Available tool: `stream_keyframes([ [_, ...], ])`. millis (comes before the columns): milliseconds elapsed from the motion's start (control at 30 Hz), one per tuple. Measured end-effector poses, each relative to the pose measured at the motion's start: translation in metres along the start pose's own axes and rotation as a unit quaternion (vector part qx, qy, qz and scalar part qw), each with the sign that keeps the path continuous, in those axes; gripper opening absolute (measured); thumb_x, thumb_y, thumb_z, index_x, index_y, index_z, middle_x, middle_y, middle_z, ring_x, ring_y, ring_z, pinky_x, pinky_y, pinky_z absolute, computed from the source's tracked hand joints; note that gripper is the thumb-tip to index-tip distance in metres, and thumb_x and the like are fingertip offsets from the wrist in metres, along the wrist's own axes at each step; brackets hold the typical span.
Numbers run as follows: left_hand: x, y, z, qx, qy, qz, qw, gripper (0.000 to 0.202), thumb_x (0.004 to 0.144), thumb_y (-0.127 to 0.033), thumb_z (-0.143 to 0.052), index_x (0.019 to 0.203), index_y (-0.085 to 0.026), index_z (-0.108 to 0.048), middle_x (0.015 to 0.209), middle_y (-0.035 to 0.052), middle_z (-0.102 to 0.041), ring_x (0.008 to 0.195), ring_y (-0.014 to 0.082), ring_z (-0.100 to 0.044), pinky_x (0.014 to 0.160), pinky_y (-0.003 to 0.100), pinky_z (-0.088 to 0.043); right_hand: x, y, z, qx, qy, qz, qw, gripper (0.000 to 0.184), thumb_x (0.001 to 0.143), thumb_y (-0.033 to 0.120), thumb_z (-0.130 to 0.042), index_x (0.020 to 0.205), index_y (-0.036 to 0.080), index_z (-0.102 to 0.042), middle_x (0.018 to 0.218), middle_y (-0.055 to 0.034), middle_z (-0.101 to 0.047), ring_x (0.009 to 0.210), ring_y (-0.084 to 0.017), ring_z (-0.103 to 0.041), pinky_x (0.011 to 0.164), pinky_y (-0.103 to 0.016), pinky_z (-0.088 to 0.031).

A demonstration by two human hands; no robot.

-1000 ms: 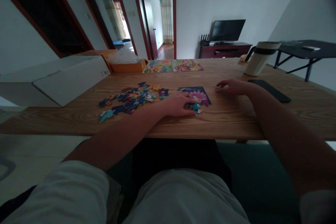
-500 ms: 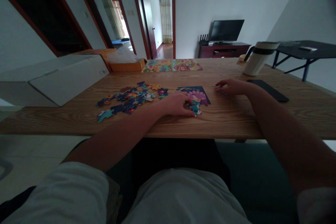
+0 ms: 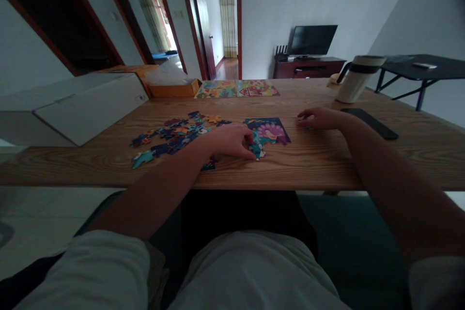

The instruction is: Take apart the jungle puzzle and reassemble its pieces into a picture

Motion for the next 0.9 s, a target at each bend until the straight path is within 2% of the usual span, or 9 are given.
stream_keyframes([
  [100,-0.001,-0.001,0.002,-0.005,-0.011,-0.006,1.000,0.051,0.074,-0.062,-0.075,0.106,-0.023,-0.073,0.107,0.0058,-0.071,0.100,0.0251,-0.064,0.087,0.032,-0.046,0.000,-0.001,0.000,-0.007,-0.004,0.012,1.000,0.056,0.088,0.058,-0.061,0.134,0.027,-0.068,0.125,-0.0101,-0.073,0.107,-0.034,-0.070,0.096,-0.048,-0.056],
  [233,-0.003,-0.002,0.004,-0.018,-0.010,-0.028,0.999,0.050,0.077,-0.061,-0.074,0.114,-0.027,-0.074,0.112,0.0055,-0.070,0.102,0.0243,-0.064,0.089,0.032,-0.046,0.000,0.001,0.000,-0.001,-0.002,0.006,1.000,0.056,0.088,0.056,-0.061,0.134,0.024,-0.068,0.127,-0.0115,-0.072,0.110,-0.034,-0.070,0.100,-0.048,-0.054],
  [433,-0.003,-0.001,0.004,-0.008,-0.002,-0.046,0.999,0.051,0.080,-0.065,-0.069,0.113,-0.027,-0.078,0.114,0.0066,-0.069,0.103,0.0248,-0.065,0.092,0.032,-0.046,0.000,0.001,-0.001,-0.003,-0.005,0.005,1.000,0.057,0.088,0.055,-0.061,0.135,0.024,-0.067,0.128,-0.0123,-0.071,0.113,-0.035,-0.068,0.103,-0.049,-0.051],
  [600,-0.004,-0.005,0.007,0.009,0.018,-0.042,0.999,0.051,0.084,-0.063,-0.066,0.117,-0.025,-0.075,0.116,0.0067,-0.069,0.105,0.0239,-0.064,0.091,0.031,-0.046,0.000,0.001,0.000,-0.024,-0.005,-0.003,1.000,0.059,0.088,0.058,-0.061,0.136,0.024,-0.067,0.131,-0.0110,-0.070,0.117,-0.034,-0.067,0.104,-0.047,-0.051],
  [900,-0.008,-0.011,0.010,0.039,0.035,-0.025,0.998,0.051,0.087,-0.062,-0.063,0.124,-0.028,-0.072,0.122,0.0072,-0.067,0.110,0.0249,-0.063,0.096,0.033,-0.045,-0.001,0.002,0.001,-0.005,0.004,0.001,1.000,0.055,0.090,0.053,-0.059,0.137,0.025,-0.066,0.129,-0.0109,-0.072,0.106,-0.032,-0.071,0.097,-0.047,-0.056],
])
Point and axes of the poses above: each hand's wrist, its own x-axis towards the middle knuckle, its own z-axis out of the back of the hand, y = z × x, the point moved 1 cm from there along x, towards the middle knuckle
